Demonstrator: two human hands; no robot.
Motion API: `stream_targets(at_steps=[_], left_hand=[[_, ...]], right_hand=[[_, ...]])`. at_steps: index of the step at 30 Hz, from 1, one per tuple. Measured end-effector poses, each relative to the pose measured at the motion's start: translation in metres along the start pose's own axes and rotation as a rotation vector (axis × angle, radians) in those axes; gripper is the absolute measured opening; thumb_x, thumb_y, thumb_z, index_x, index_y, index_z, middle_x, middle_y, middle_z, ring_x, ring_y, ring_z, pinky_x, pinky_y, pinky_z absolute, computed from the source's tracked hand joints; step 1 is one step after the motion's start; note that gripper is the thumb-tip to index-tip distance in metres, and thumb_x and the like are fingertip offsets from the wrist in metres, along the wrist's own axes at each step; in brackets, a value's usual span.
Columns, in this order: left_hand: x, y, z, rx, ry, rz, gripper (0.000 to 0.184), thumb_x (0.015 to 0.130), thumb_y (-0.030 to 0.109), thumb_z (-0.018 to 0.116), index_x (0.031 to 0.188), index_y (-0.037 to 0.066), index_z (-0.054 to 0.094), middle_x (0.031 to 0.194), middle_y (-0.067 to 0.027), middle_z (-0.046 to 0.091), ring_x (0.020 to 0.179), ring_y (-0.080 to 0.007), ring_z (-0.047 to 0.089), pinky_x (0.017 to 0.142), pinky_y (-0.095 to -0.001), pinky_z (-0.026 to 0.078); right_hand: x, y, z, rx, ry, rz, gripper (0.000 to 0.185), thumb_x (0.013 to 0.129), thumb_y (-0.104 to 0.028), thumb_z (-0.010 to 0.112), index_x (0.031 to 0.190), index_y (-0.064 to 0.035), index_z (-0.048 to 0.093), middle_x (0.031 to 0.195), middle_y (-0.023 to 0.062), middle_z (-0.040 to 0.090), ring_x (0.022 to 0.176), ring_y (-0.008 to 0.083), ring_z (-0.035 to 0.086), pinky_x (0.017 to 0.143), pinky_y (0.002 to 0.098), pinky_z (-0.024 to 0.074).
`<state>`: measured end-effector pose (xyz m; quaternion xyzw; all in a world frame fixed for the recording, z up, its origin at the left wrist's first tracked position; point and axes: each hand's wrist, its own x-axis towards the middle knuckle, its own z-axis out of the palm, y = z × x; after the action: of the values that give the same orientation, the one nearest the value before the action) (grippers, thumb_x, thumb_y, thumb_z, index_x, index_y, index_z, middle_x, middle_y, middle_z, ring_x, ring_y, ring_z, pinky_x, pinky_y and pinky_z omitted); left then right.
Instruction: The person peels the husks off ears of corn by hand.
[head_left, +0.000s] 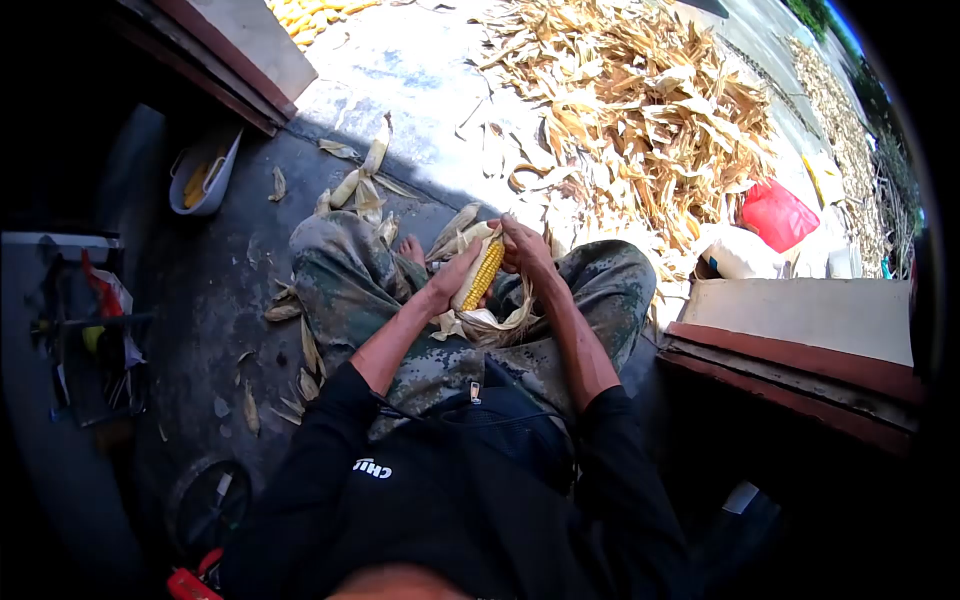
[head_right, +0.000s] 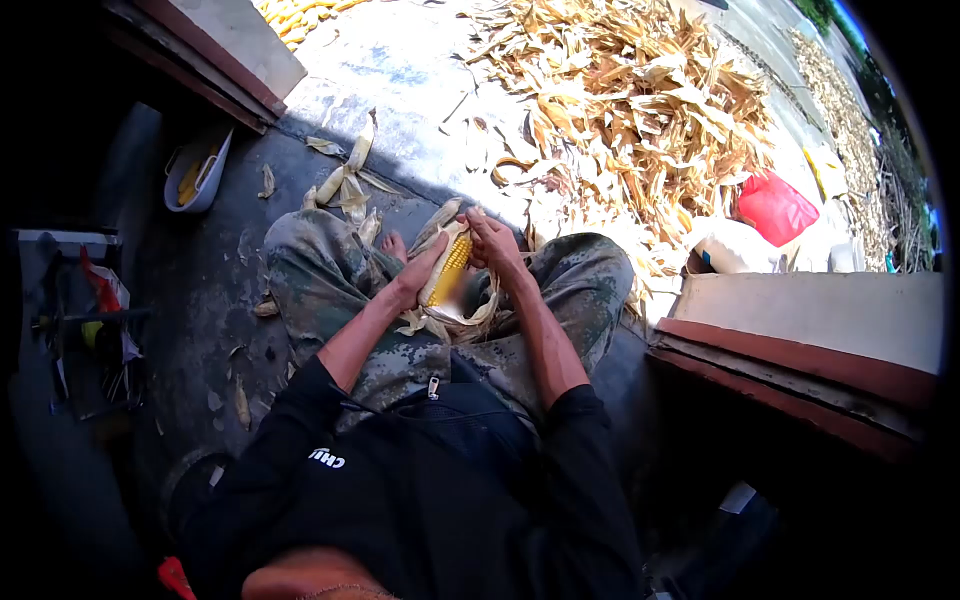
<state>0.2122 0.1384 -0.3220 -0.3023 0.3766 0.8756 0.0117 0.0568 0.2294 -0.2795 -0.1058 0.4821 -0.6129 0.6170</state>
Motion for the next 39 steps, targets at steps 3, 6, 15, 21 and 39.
stream_targets(at_steps=[3, 6, 15, 21, 39], left_hand=[[0.002, -0.005, 0.000, 0.062, -0.066, -0.031, 0.064, 0.096, 0.063, 0.031, 0.106, 0.004, 0.056, 0.072, -0.0070, 0.062, 0.056, -0.0160, 0.063, 0.047, -0.0272, 0.054], [-0.012, 0.008, 0.013, 0.124, -0.040, -0.082, 0.063, 0.098, 0.059, 0.031, 0.110, 0.003, 0.057, 0.076, -0.0090, 0.065, 0.057, -0.0164, 0.064, 0.048, -0.0279, 0.056], [-0.030, 0.007, 0.019, 0.993, 0.199, 0.390, 0.083, 0.082, 0.055, 0.069, 0.137, 0.000, 0.040, 0.124, -0.0232, 0.057, 0.118, -0.0323, 0.057, 0.095, -0.0362, 0.046], [-0.035, 0.017, 0.034, 0.791, 0.220, 0.573, 0.083, 0.073, 0.035, 0.083, 0.138, 0.001, 0.042, 0.126, -0.0157, 0.058, 0.115, -0.0229, 0.057, 0.098, -0.0334, 0.045], [-0.054, 0.066, 0.015, -0.162, 0.222, 0.471, 0.042, 0.093, 0.041, 0.062, 0.100, -0.001, 0.060, 0.088, -0.0077, 0.065, 0.088, -0.0160, 0.063, 0.078, -0.0298, 0.051]], right_hand=[[-0.003, 0.002, -0.001, -0.279, 0.089, 0.012, 0.048, 0.098, -0.048, 0.050, 0.100, -0.0021, 0.064, 0.063, -0.0043, 0.052, 0.049, 0.0059, 0.044, 0.045, 0.0223, 0.0352], [-0.002, 0.006, -0.011, -0.377, 0.045, -0.073, 0.049, 0.098, -0.048, 0.049, 0.088, -0.0034, 0.067, 0.066, -0.0013, 0.059, 0.050, 0.0061, 0.049, 0.045, 0.0221, 0.0364], [0.000, 0.006, -0.020, -0.003, 0.295, -0.040, 0.045, 0.097, -0.046, 0.052, 0.080, -0.0057, 0.060, 0.060, 0.0004, 0.055, 0.047, 0.0096, 0.052, 0.042, 0.0245, 0.0408], [0.021, 0.044, -0.044, -1.253, 0.367, -0.570, 0.031, 0.091, -0.034, 0.057, 0.087, -0.0043, 0.066, 0.075, 0.0170, 0.067, 0.070, 0.0331, 0.067, 0.060, 0.0412, 0.0520], [0.041, 0.071, -0.082, -1.176, 0.497, -0.162, 0.040, 0.092, -0.035, 0.056, 0.094, 0.0036, 0.068, 0.082, 0.0227, 0.068, 0.083, 0.0291, 0.069, 0.075, 0.0380, 0.0527]])
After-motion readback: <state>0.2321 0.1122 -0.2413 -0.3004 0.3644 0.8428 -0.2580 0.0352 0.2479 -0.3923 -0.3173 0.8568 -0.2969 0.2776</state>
